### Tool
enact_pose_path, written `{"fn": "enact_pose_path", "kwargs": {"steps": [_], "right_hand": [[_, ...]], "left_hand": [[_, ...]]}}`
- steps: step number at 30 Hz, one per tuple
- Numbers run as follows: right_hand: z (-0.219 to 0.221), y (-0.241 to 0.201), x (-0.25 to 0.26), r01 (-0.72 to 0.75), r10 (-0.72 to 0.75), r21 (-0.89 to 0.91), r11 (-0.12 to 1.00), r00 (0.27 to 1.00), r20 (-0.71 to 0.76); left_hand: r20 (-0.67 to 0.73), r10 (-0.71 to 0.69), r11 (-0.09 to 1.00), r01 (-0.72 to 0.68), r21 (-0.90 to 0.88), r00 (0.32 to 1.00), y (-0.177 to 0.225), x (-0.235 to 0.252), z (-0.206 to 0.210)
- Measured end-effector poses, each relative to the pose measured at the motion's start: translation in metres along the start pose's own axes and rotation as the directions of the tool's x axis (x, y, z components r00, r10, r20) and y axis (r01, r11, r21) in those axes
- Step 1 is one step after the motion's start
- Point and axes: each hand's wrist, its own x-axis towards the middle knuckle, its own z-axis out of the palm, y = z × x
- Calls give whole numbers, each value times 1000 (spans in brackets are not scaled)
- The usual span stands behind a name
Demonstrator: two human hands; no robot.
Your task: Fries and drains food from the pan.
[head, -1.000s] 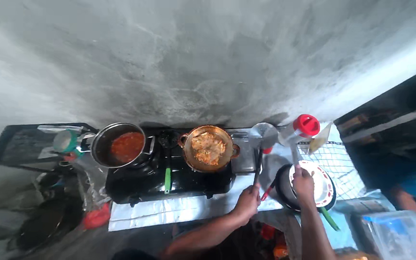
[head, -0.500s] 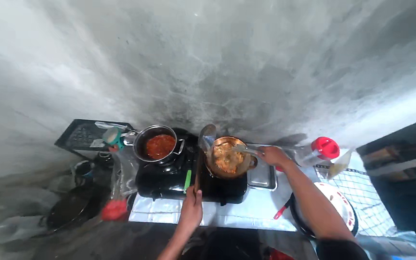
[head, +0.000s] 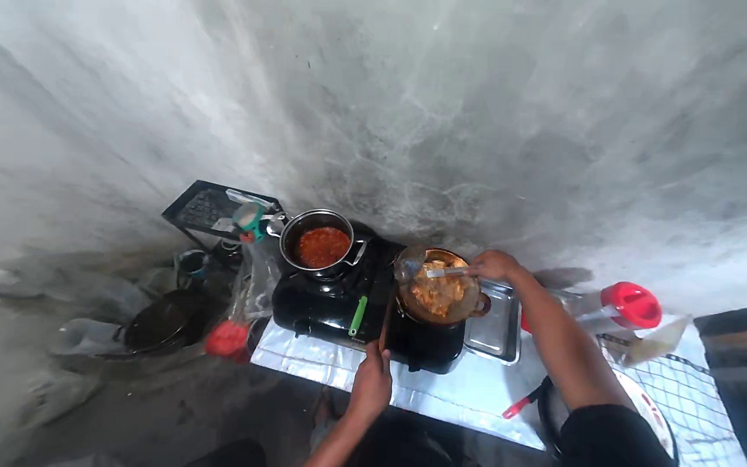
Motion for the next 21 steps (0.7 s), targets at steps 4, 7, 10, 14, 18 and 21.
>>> {"fn": "enact_pose_path", "kwargs": {"steps": [4,7,10,14,18,21], "right_hand": [[-5,-1,-31,-26,20,-45,999,991,-133],[-8,-1,-57,-75,47,-98,992,962,-268],[-15,-11,-86,-78,21,-122,989,912,-409],[-15,-27,-113,-48,0,-93,994,885,-465],[-4,-37,-112,-115,151,125,986,928,-342],[9,-35,-99,-184,248,338,923,956,-155]], "left_hand": [[-40,29,998,-31,-56,999,-2,0,-4],[-16,29,997,-30,-64,999,1,6,-6],[60,11,987,-1,-158,998,6,16,-8],[190,-8,854,105,-509,982,16,15,-7],[343,-41,684,276,-675,938,35,1,-18],[401,-47,630,339,-698,915,38,-2,-24]]}}
